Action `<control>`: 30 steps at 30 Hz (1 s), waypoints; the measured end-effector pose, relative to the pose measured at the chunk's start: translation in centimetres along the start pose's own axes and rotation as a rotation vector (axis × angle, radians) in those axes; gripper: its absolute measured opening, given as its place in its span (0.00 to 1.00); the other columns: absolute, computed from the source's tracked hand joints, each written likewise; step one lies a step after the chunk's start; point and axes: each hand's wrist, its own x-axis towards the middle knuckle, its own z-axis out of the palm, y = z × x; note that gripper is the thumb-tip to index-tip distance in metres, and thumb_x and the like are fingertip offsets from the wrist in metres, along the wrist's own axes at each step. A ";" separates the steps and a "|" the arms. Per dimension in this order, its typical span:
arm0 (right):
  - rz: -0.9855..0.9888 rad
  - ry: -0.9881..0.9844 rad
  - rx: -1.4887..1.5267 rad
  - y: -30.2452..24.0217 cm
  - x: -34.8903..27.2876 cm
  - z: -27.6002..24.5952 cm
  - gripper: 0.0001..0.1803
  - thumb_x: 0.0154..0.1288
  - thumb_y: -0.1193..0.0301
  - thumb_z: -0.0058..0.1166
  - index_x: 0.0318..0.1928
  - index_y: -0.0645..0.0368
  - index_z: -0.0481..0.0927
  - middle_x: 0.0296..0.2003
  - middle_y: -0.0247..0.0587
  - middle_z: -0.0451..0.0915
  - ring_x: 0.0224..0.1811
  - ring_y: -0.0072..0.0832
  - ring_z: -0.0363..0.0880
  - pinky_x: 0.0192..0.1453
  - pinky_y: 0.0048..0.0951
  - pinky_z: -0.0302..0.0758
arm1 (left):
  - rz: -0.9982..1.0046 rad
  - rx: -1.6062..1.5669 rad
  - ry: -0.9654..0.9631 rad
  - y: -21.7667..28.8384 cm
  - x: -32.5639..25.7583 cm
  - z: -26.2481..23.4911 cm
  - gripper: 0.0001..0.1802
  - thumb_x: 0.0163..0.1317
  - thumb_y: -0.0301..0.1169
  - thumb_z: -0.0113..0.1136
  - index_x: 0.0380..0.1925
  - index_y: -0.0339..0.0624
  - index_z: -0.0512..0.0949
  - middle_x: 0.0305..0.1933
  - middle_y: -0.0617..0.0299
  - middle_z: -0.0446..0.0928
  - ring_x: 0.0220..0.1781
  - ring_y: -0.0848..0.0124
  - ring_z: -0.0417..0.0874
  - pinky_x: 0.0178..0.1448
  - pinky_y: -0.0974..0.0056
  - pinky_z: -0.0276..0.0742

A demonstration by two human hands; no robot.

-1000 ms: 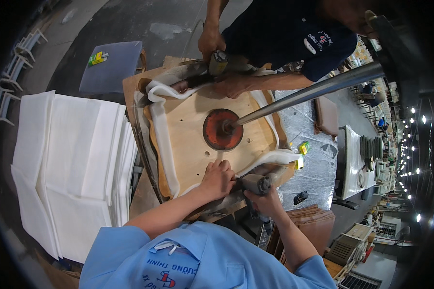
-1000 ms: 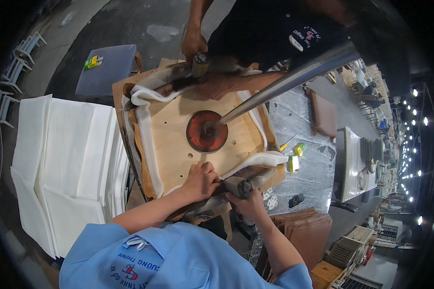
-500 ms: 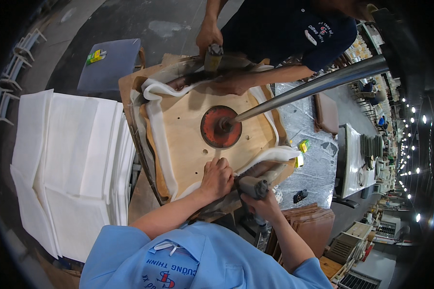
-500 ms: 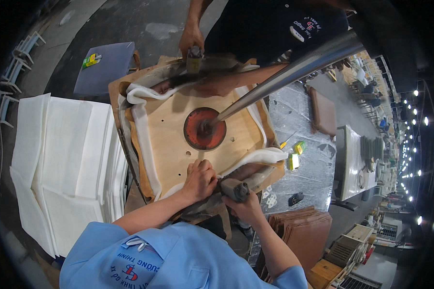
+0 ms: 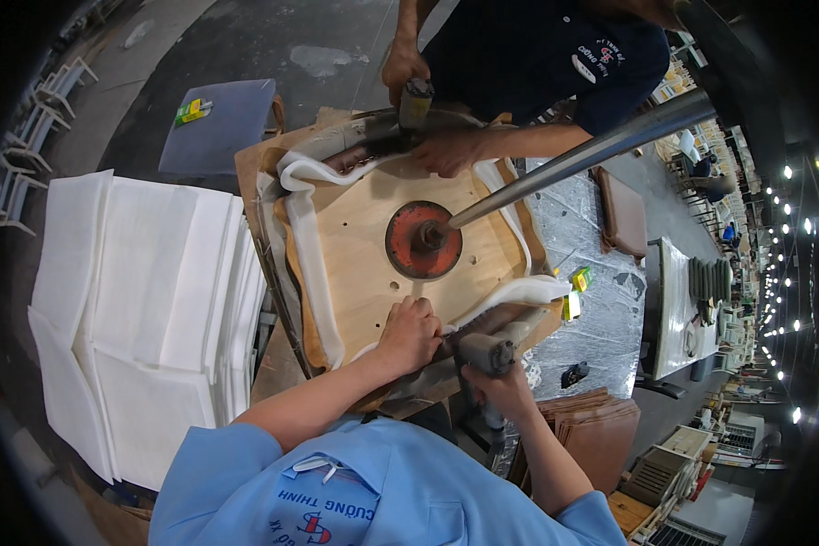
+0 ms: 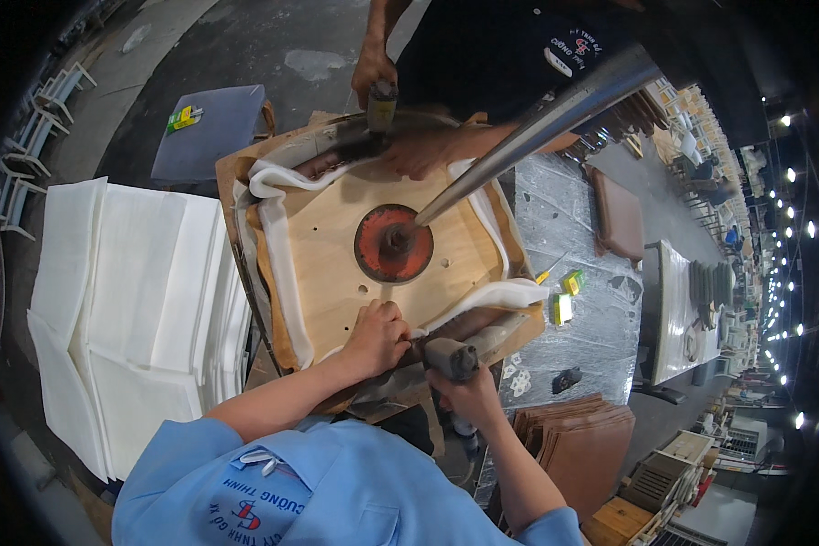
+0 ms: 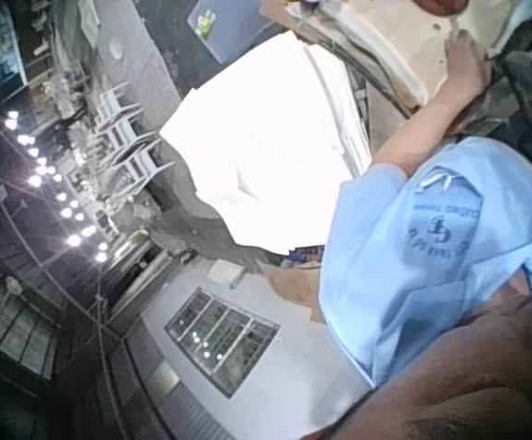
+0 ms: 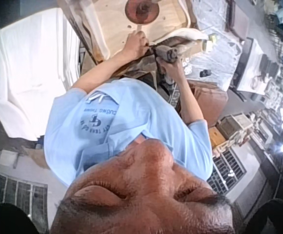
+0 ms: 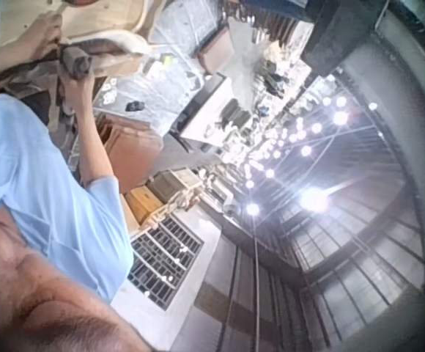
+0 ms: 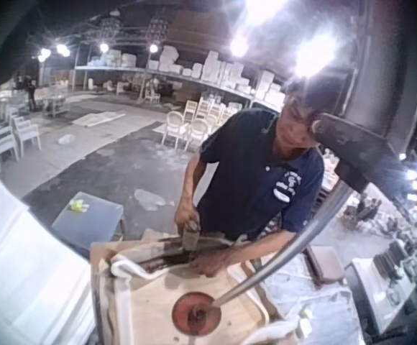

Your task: The person staples white foam padding onto a wooden chair seat base using a staple gun while a coworker assists by applying adhesive. The person then flips the seat, places a brown cushion on top, and prepares the next unit by laying out a new foam sheet.

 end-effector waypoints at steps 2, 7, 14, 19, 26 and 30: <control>0.010 -0.023 0.005 0.1 0.1 0.2 0.20 0.72 0.67 0.75 0.58 0.63 0.88 0.32 0.32 0.85 0.25 0.20 0.82 0.29 0.27 0.79 | -0.011 0.044 -0.010 0.2 0.1 0.1 0.04 0.59 0.32 0.76 0.34 0.48 0.91 0.48 0.58 0.79 0.58 0.53 0.78 0.61 0.46 0.74; 0.007 -0.022 -0.023 -0.3 0.3 1.1 0.19 0.72 0.67 0.75 0.57 0.64 0.88 0.31 0.33 0.86 0.24 0.21 0.82 0.29 0.29 0.78 | -0.047 0.048 -0.012 0.4 -0.1 0.5 0.03 0.61 0.33 0.73 0.33 0.48 0.90 0.50 0.56 0.78 0.60 0.53 0.77 0.61 0.47 0.74; -0.021 0.027 -0.083 -0.6 0.6 2.1 0.18 0.73 0.68 0.74 0.57 0.64 0.88 0.27 0.33 0.84 0.22 0.22 0.81 0.29 0.30 0.78 | -0.024 -0.237 0.054 -3.1 0.9 -0.4 0.06 0.64 0.28 0.65 0.38 0.42 0.88 0.51 0.51 0.80 0.59 0.48 0.79 0.65 0.46 0.78; 0.008 0.054 0.034 0.6 -0.7 2.2 0.19 0.73 0.68 0.75 0.58 0.63 0.87 0.27 0.32 0.84 0.22 0.22 0.81 0.28 0.30 0.77 | -0.038 -0.319 -0.041 -4.1 0.2 -3.2 0.10 0.67 0.28 0.60 0.44 0.39 0.87 0.52 0.48 0.80 0.61 0.48 0.80 0.68 0.48 0.78; -0.046 0.001 -0.080 -1.0 0.1 2.9 0.16 0.74 0.69 0.74 0.55 0.63 0.86 0.28 0.34 0.84 0.22 0.22 0.80 0.26 0.31 0.74 | -0.022 -0.325 0.033 -3.4 -0.4 -3.8 0.10 0.68 0.28 0.59 0.42 0.38 0.87 0.49 0.46 0.82 0.58 0.46 0.81 0.66 0.47 0.78; -0.077 0.075 -0.017 -0.1 -0.4 3.5 0.14 0.75 0.69 0.73 0.53 0.64 0.86 0.30 0.35 0.85 0.23 0.22 0.81 0.26 0.30 0.75 | -0.050 -0.298 -0.025 -2.3 -0.2 -5.7 0.09 0.68 0.29 0.62 0.42 0.39 0.88 0.47 0.47 0.86 0.57 0.46 0.82 0.65 0.46 0.78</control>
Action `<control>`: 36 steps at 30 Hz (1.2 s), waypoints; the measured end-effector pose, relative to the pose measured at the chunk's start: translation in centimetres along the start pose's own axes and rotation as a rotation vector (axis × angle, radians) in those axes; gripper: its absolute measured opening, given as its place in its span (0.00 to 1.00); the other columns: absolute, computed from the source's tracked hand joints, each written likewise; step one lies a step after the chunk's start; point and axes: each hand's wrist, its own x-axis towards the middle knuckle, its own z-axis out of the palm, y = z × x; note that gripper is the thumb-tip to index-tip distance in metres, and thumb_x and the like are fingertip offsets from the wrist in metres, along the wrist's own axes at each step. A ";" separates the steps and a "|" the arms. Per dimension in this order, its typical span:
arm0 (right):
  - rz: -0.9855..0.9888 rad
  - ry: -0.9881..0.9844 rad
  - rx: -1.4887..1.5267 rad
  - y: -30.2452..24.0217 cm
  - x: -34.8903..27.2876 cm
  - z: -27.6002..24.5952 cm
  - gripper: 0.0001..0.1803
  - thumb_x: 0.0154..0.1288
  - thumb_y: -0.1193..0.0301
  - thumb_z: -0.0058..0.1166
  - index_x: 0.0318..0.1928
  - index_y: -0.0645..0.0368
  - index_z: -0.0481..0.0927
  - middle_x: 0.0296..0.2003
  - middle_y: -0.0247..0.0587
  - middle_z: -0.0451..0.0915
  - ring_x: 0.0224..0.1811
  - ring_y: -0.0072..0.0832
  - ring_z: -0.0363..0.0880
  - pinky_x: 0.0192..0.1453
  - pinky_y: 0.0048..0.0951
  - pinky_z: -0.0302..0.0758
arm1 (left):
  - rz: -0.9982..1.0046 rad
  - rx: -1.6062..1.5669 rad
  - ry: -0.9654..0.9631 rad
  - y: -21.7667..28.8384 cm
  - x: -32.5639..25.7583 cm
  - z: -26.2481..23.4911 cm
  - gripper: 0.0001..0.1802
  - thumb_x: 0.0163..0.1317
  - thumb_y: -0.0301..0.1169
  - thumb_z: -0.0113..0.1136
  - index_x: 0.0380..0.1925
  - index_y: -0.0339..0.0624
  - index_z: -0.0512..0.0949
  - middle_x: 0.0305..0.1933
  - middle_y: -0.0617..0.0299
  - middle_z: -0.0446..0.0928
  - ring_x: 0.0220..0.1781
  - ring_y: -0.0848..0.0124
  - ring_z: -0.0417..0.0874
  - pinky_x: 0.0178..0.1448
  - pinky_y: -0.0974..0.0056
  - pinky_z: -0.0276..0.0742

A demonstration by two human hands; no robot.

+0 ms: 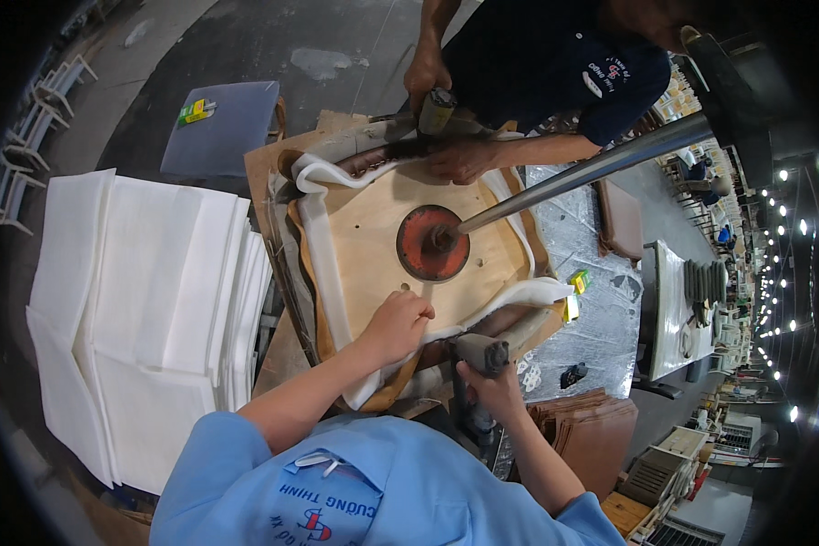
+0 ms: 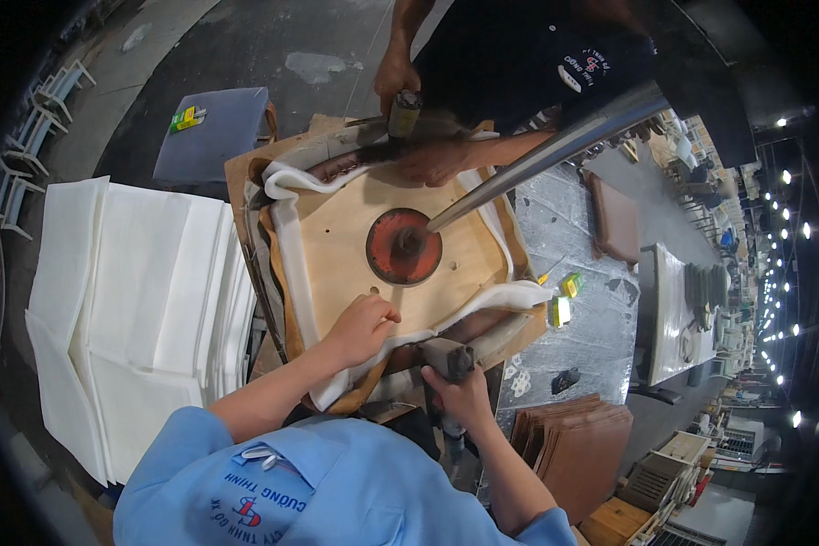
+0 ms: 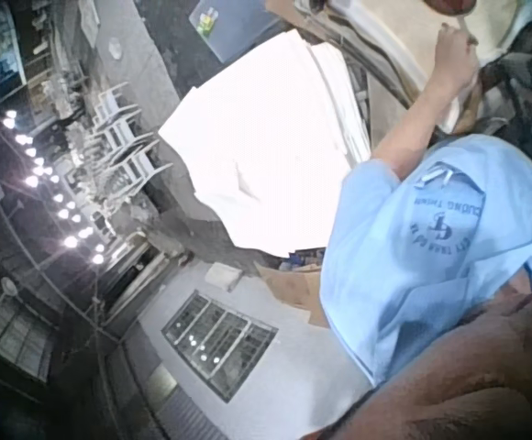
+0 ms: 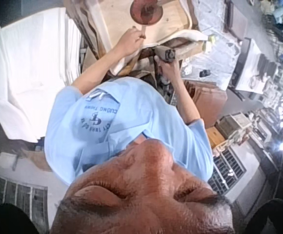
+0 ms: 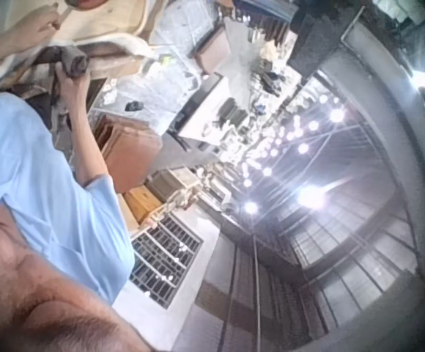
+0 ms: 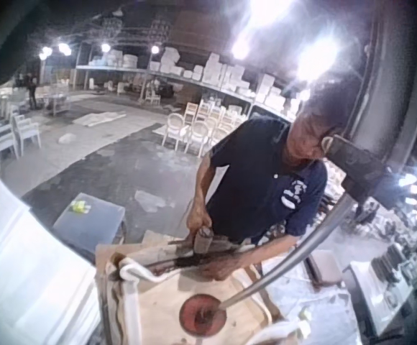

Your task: The person staples white foam padding onto a wooden chair seat base using a staple gun while a coworker assists by applying adhesive. The person then flips the seat, places a brown cushion on top, and prepares the next unit by laying out a new foam sheet.

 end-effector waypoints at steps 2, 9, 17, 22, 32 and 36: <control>0.013 0.037 0.085 0.7 -1.0 0.1 0.15 0.76 0.68 0.73 0.53 0.64 0.87 0.31 0.35 0.86 0.23 0.23 0.83 0.27 0.30 0.78 | -0.004 0.059 -0.077 1.4 -1.4 -0.6 0.09 0.69 0.30 0.64 0.44 0.40 0.88 0.47 0.49 0.87 0.59 0.47 0.82 0.67 0.46 0.77; -0.013 -0.022 -0.049 0.0 -1.5 0.9 0.16 0.75 0.65 0.74 0.53 0.64 0.87 0.29 0.35 0.85 0.23 0.24 0.83 0.28 0.32 0.78 | 0.146 0.270 -0.143 3.7 -7.8 -0.2 0.12 0.68 0.30 0.69 0.49 0.40 0.89 0.55 0.53 0.90 0.73 0.44 0.80 0.81 0.44 0.72; -0.148 0.037 -0.120 0.7 0.0 1.4 0.15 0.75 0.64 0.75 0.50 0.63 0.87 0.30 0.34 0.86 0.26 0.23 0.83 0.30 0.31 0.78 | 0.209 0.343 -0.199 4.9 -9.8 0.7 0.14 0.69 0.30 0.69 0.53 0.39 0.88 0.63 0.54 0.87 0.78 0.42 0.76 0.87 0.33 0.64; -0.047 0.153 0.143 5.8 -4.7 1.7 0.32 0.70 0.63 0.79 0.68 0.65 0.83 0.39 0.40 0.89 0.37 0.23 0.89 0.40 0.30 0.84 | 0.281 0.308 -0.230 6.2 -10.6 1.9 0.19 0.68 0.30 0.70 0.58 0.37 0.86 0.65 0.50 0.85 0.80 0.42 0.75 0.86 0.32 0.66; -0.322 0.349 0.086 12.6 -11.6 1.5 0.40 0.67 0.66 0.82 0.74 0.67 0.78 0.63 0.51 0.89 0.65 0.34 0.89 0.73 0.37 0.81 | 0.312 0.608 -0.351 6.2 -6.0 10.9 0.45 0.69 0.37 0.73 0.80 0.27 0.65 0.86 0.32 0.61 0.88 0.37 0.64 0.91 0.40 0.59; -0.393 0.378 0.045 15.2 -13.1 0.1 0.42 0.66 0.66 0.83 0.75 0.67 0.78 0.65 0.53 0.88 0.66 0.35 0.89 0.72 0.38 0.82 | 0.223 0.731 -0.394 6.1 -5.6 12.3 0.51 0.70 0.40 0.73 0.85 0.29 0.58 0.90 0.33 0.53 0.91 0.40 0.60 0.93 0.42 0.58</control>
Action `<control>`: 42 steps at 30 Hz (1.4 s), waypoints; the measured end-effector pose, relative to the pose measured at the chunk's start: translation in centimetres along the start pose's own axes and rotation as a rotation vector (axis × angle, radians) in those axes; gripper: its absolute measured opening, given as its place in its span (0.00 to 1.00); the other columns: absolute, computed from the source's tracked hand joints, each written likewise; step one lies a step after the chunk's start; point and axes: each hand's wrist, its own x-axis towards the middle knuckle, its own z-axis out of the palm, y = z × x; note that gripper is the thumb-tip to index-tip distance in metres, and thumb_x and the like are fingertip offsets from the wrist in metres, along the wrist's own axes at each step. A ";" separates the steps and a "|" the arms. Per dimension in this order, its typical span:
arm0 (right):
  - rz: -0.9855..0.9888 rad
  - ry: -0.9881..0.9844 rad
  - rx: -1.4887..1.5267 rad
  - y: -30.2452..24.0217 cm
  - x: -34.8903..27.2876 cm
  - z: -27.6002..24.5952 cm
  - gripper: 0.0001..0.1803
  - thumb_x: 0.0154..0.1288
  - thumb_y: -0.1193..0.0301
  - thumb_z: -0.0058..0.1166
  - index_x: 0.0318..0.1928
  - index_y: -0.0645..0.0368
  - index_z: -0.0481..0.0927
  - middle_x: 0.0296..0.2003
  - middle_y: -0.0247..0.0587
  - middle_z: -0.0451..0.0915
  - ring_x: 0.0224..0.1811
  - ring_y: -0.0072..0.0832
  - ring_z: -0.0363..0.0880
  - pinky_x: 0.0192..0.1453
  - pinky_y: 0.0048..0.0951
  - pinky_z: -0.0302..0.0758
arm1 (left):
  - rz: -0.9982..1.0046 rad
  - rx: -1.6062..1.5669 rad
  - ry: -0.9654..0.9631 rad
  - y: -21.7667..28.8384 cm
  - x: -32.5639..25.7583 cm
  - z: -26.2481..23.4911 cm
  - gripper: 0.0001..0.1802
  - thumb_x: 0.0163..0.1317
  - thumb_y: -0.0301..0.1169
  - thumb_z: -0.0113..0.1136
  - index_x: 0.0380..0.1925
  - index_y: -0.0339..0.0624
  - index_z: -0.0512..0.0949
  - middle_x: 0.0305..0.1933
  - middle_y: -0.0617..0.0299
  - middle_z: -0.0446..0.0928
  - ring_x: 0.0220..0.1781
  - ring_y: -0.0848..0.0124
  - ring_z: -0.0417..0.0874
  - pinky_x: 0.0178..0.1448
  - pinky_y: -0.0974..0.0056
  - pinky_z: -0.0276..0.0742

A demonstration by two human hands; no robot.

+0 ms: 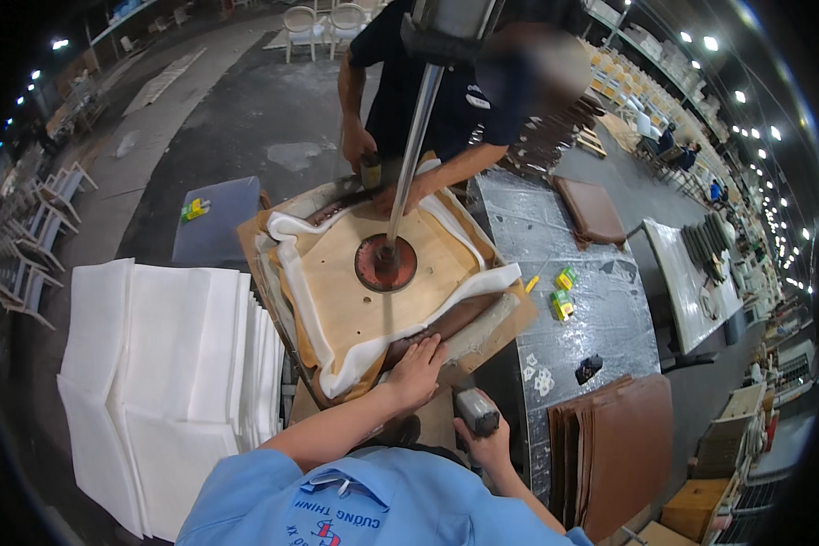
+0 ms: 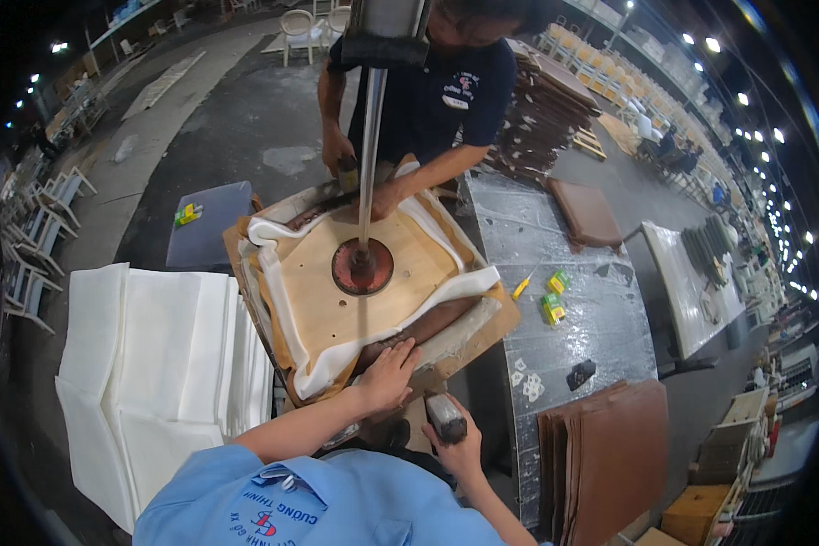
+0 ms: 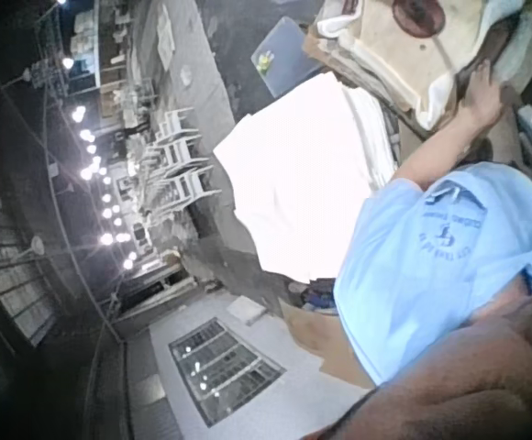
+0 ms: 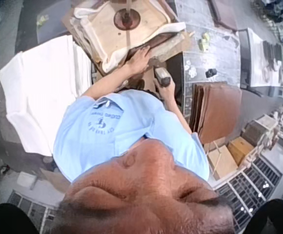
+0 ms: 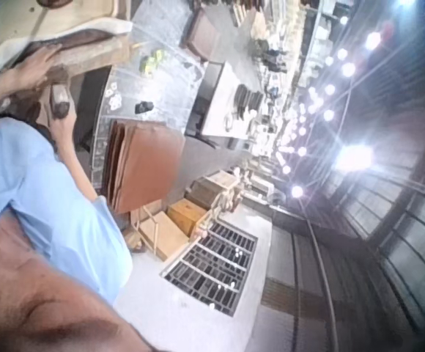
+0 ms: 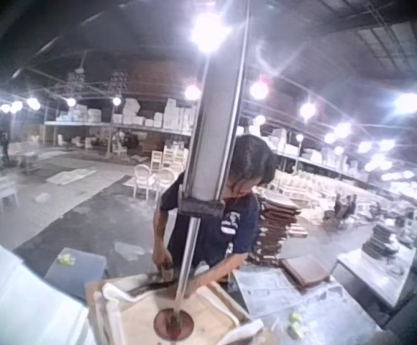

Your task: The person staples white foam padding onto a wooden chair seat base using a staple gun while a coworker assists by applying adhesive. The person then flips the seat, places a brown cushion on top, and prepares the next unit by laying out a new foam sheet.

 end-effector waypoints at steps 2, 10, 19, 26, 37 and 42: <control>0.046 0.029 0.021 1.2 -1.4 -1.1 0.43 0.63 0.66 0.85 0.75 0.65 0.79 0.64 0.52 0.88 0.65 0.37 0.89 0.72 0.37 0.82 | -0.048 0.042 -0.031 0.6 -0.1 0.2 0.53 0.71 0.43 0.73 0.87 0.31 0.56 0.92 0.36 0.51 0.92 0.42 0.57 0.93 0.42 0.57; 0.142 0.003 0.144 5.4 -4.7 -5.3 0.45 0.59 0.65 0.88 0.74 0.65 0.80 0.63 0.53 0.88 0.65 0.36 0.89 0.71 0.37 0.83 | -0.142 0.106 0.079 1.8 0.7 0.5 0.55 0.70 0.45 0.75 0.88 0.37 0.56 0.94 0.44 0.50 0.95 0.46 0.52 0.95 0.42 0.52; -0.002 -0.042 0.085 8.5 -2.4 -7.1 0.43 0.57 0.67 0.88 0.71 0.66 0.82 0.59 0.52 0.90 0.61 0.37 0.91 0.68 0.39 0.85 | -0.239 -0.032 0.148 4.0 -2.8 1.5 0.49 0.71 0.44 0.74 0.86 0.41 0.61 0.91 0.39 0.56 0.91 0.37 0.59 0.92 0.38 0.56; -0.007 -0.060 0.112 9.4 -1.6 -7.4 0.35 0.61 0.70 0.82 0.67 0.69 0.83 0.54 0.53 0.91 0.55 0.40 0.92 0.61 0.40 0.87 | -0.451 -0.583 0.220 6.2 -10.8 2.2 0.15 0.83 0.35 0.56 0.53 0.37 0.87 0.59 0.42 0.88 0.66 0.41 0.87 0.68 0.45 0.83; 0.130 -0.350 0.201 2.5 2.5 -4.4 0.31 0.68 0.68 0.80 0.66 0.68 0.84 0.63 0.54 0.89 0.68 0.42 0.86 0.73 0.41 0.80 | -0.826 -0.751 0.778 7.4 -17.5 2.6 0.11 0.79 0.35 0.58 0.41 0.39 0.80 0.36 0.44 0.86 0.41 0.44 0.90 0.46 0.43 0.82; -0.089 -0.405 0.161 -0.6 7.6 -1.0 0.29 0.70 0.69 0.78 0.66 0.68 0.84 0.59 0.50 0.90 0.63 0.41 0.88 0.69 0.44 0.82 | -0.994 -0.697 0.947 7.4 -18.8 2.9 0.15 0.86 0.37 0.52 0.42 0.38 0.79 0.33 0.53 0.84 0.35 0.59 0.90 0.42 0.53 0.85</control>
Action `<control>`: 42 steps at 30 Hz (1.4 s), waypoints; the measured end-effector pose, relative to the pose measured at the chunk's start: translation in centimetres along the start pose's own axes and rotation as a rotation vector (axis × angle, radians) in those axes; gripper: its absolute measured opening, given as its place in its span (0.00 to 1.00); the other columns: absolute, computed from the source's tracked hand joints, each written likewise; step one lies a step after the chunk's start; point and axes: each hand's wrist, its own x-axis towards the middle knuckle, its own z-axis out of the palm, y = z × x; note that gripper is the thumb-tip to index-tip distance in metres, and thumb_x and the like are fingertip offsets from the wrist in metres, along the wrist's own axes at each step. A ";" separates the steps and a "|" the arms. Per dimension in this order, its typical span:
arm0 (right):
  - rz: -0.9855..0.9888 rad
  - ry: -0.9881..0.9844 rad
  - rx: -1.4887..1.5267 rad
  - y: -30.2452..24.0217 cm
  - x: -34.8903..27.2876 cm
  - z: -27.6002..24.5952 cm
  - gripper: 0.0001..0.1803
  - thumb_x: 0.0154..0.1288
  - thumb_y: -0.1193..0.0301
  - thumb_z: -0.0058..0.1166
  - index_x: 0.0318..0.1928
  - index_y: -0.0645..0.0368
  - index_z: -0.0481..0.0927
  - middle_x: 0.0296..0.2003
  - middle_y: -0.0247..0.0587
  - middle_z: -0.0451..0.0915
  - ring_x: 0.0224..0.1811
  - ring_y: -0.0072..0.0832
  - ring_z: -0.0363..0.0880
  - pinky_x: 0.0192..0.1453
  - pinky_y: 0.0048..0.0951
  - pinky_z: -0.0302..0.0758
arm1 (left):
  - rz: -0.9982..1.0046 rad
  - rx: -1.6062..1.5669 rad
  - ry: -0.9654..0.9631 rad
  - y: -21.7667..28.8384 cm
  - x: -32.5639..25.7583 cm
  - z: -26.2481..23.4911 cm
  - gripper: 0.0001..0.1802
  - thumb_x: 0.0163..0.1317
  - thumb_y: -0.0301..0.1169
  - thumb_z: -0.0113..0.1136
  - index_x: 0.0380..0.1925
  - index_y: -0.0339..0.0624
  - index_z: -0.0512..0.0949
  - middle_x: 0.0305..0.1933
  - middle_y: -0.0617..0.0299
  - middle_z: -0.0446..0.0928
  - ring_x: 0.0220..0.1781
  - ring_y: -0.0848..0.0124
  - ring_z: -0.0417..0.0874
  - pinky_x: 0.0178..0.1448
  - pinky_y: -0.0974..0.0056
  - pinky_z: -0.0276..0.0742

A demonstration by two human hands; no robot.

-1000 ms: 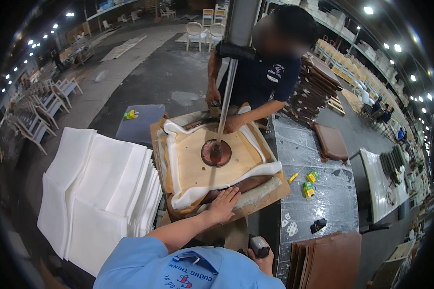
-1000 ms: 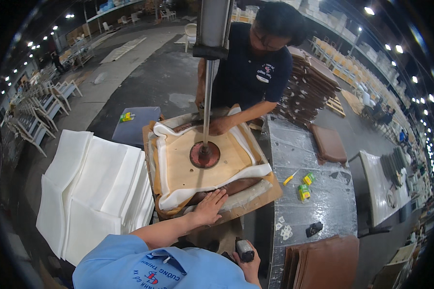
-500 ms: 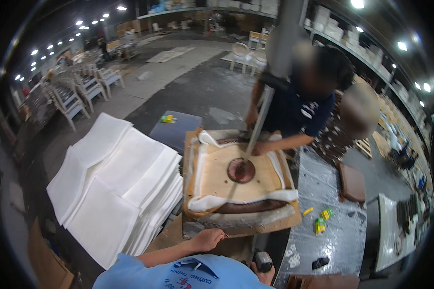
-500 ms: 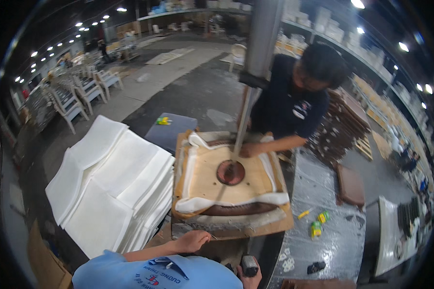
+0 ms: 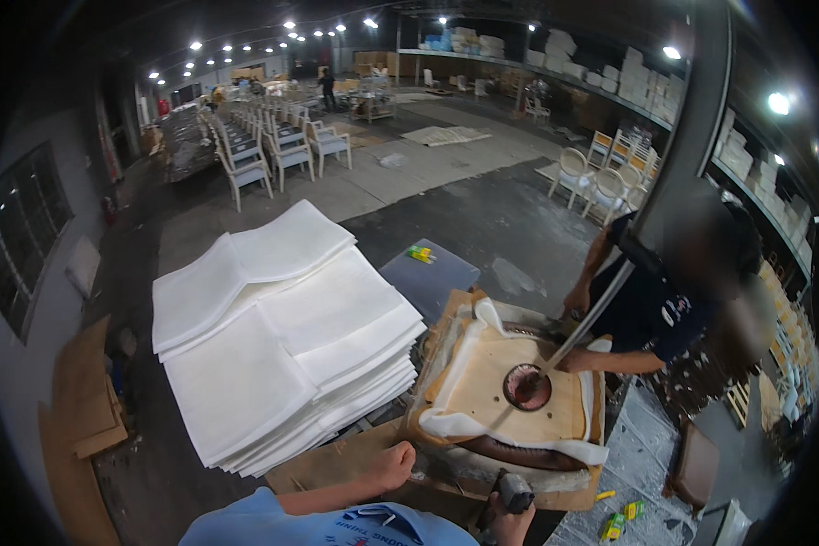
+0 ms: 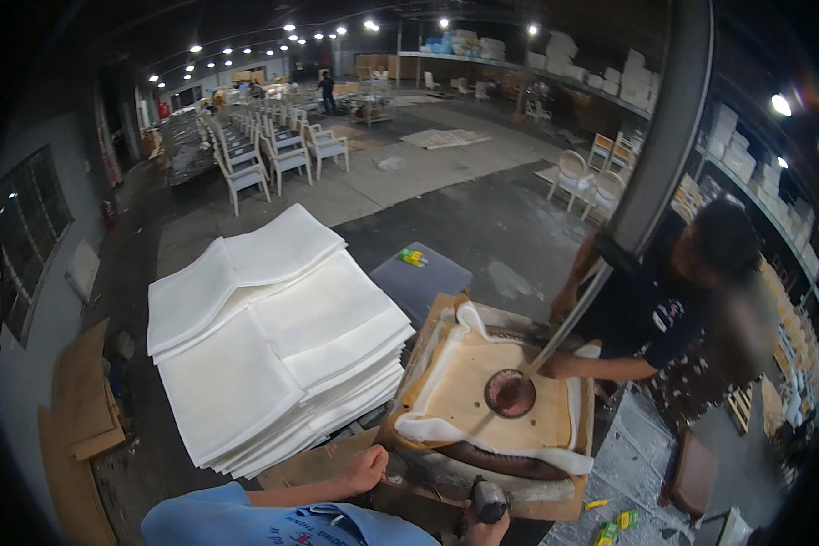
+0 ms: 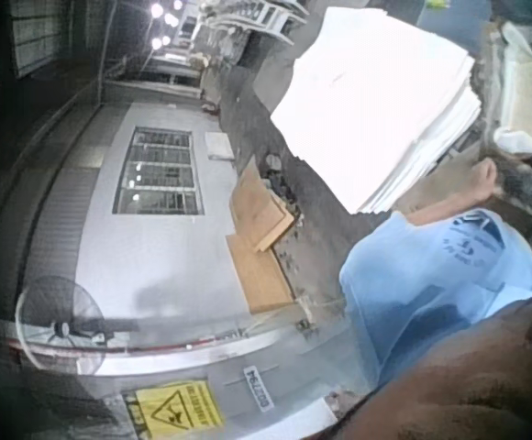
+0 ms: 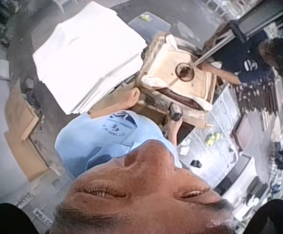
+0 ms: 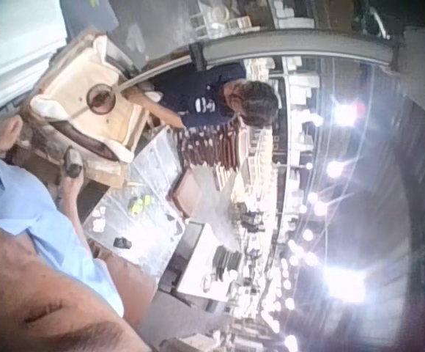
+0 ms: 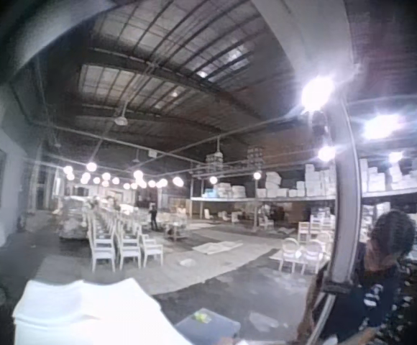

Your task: The person staples white foam padding onto a wooden chair seat base using a staple gun while a coworker assists by applying adhesive. The person then flips the seat, places a brown cushion on top, and prepares the next unit by laying out a new foam sheet.

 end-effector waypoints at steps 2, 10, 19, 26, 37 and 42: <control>-0.144 -0.022 -0.019 0.1 2.9 -0.7 0.27 0.70 0.70 0.75 0.66 0.65 0.85 0.58 0.47 0.91 0.60 0.40 0.88 0.68 0.44 0.82 | -0.044 -0.029 0.032 1.3 0.5 0.4 0.17 0.88 0.38 0.49 0.42 0.37 0.78 0.32 0.58 0.82 0.33 0.67 0.89 0.41 0.57 0.86; -0.083 -0.118 0.159 -2.7 8.8 2.1 0.09 0.65 0.77 0.68 0.44 0.65 0.87 0.30 0.36 0.86 0.27 0.26 0.85 0.33 0.32 0.80 | -0.281 -0.335 0.124 -0.2 0.6 -3.0 0.16 0.86 0.40 0.53 0.46 0.38 0.80 0.32 0.60 0.83 0.31 0.68 0.90 0.37 0.59 0.84; -0.107 -0.172 -0.116 -3.4 11.0 3.1 0.25 0.66 0.71 0.77 0.62 0.65 0.90 0.56 0.44 0.92 0.58 0.32 0.88 0.66 0.38 0.82 | -0.400 -0.472 0.017 -0.2 0.7 -4.1 0.11 0.84 0.33 0.57 0.54 0.36 0.80 0.36 0.61 0.83 0.33 0.71 0.87 0.39 0.63 0.84; -0.141 -0.135 -0.013 -2.2 11.8 4.0 0.23 0.66 0.68 0.81 0.57 0.66 0.89 0.51 0.40 0.91 0.53 0.29 0.86 0.63 0.36 0.82 | -0.350 -0.484 -0.017 -0.6 2.7 -4.4 0.11 0.84 0.34 0.58 0.54 0.39 0.83 0.38 0.63 0.85 0.32 0.74 0.87 0.38 0.65 0.83; -0.041 -0.043 -0.185 -3.4 11.9 5.2 0.24 0.65 0.62 0.82 0.53 0.66 0.90 0.47 0.44 0.92 0.50 0.34 0.88 0.60 0.41 0.83 | -0.348 -0.265 -0.124 0.1 7.6 -3.6 0.15 0.79 0.40 0.65 0.55 0.40 0.85 0.41 0.59 0.87 0.36 0.69 0.88 0.42 0.60 0.85; -0.082 -0.019 -0.115 -2.6 12.1 5.0 0.27 0.59 0.63 0.78 0.53 0.67 0.87 0.47 0.50 0.90 0.48 0.44 0.90 0.57 0.43 0.84 | -0.254 0.000 -0.151 0.6 9.0 -2.3 0.22 0.77 0.46 0.68 0.56 0.40 0.86 0.49 0.50 0.91 0.48 0.54 0.92 0.55 0.51 0.86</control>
